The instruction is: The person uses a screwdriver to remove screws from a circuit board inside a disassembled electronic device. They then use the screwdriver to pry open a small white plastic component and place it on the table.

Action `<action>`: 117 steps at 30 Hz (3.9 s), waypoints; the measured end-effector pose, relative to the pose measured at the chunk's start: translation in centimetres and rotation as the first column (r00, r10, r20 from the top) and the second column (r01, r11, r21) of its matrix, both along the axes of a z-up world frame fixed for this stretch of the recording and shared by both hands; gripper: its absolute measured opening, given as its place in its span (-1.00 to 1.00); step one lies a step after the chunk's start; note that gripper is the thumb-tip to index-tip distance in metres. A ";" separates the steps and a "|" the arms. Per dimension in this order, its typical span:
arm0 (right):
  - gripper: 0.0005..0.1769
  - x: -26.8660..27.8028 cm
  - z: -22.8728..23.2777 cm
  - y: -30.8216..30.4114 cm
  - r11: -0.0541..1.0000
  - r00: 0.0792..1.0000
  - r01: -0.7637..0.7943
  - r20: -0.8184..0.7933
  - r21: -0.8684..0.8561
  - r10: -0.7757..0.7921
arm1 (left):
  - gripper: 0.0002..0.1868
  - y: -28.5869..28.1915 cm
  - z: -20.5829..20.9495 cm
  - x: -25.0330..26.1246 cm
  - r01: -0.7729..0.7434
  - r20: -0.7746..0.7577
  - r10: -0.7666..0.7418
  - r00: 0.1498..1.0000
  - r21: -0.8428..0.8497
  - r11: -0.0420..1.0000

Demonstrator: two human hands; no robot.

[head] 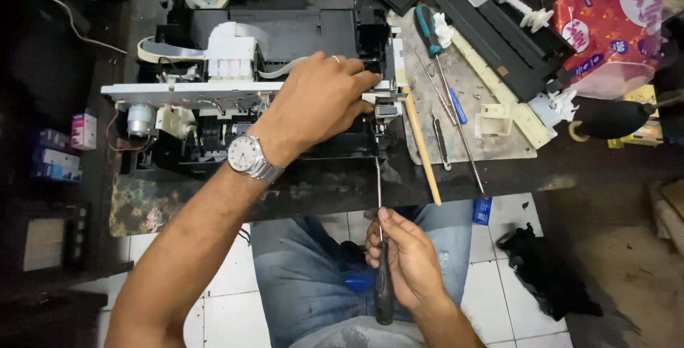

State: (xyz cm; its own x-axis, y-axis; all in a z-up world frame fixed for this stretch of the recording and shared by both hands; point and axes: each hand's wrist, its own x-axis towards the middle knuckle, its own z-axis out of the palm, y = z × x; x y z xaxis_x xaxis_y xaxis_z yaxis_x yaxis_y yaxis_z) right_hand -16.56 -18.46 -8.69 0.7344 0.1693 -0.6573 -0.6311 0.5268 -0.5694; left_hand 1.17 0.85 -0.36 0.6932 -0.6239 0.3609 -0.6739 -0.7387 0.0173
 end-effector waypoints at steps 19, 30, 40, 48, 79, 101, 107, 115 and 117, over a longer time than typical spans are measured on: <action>-0.77 1.7 -1.2 -0.2 0.986 0.996 -0.075 -0.039 0.150 0.081 | -0.63 0.1 -0.3 -1.0 0.009 -0.009 -0.009 1.000 -0.014 1.000; -0.85 2.5 -2.5 0.4 0.993 0.999 0.046 -0.025 0.107 -0.043 | -0.61 0.1 -0.7 -1.5 0.012 -0.012 -0.014 1.000 -0.083 0.996; -0.63 0.8 -0.1 -0.4 0.999 0.999 0.018 0.050 0.043 -0.020 | -0.62 -0.4 -0.2 -1.6 -0.007 -0.036 0.004 0.999 -0.093 0.996; -0.86 -0.5 -2.4 -0.2 0.996 0.997 0.073 -0.005 0.044 -0.073 | -0.61 -0.3 -0.1 -1.6 -0.018 -0.068 0.010 0.998 -0.120 0.993; -0.67 1.9 -2.9 0.7 0.998 0.989 0.005 0.147 0.066 -0.015 | -0.64 0.1 1.2 -11.5 -0.059 0.087 0.133 0.987 -0.581 0.812; -0.55 -5.2 0.3 1.2 0.969 0.980 0.066 0.198 -0.238 -0.018 | -0.26 2.7 -0.2 -4.4 -0.317 0.343 0.253 0.905 0.145 0.937; -0.67 -4.8 -0.2 1.0 0.990 0.984 0.128 0.130 -0.056 -0.120 | -0.47 1.8 -3.2 -1.9 -0.276 0.260 0.221 0.940 0.196 0.941; -0.69 -4.9 -2.2 -0.6 0.937 0.994 0.070 0.058 0.341 -0.095 | -0.67 1.5 -2.7 -1.5 -0.256 0.093 0.247 0.964 0.095 0.962; -0.61 -4.4 -0.1 -0.5 0.979 0.995 0.048 -0.097 0.199 -0.029 | -0.72 1.6 -2.6 -1.3 -0.220 0.069 0.216 0.974 0.058 0.974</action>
State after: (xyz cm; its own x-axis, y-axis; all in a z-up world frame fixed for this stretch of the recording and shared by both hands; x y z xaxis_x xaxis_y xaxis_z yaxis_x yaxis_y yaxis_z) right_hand -21.00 -18.97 -8.80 0.6798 0.2777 -0.6788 -0.6537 0.6491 -0.3891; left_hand -0.09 2.43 -2.94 0.7928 -0.4837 0.3709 -0.4946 -0.8661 -0.0724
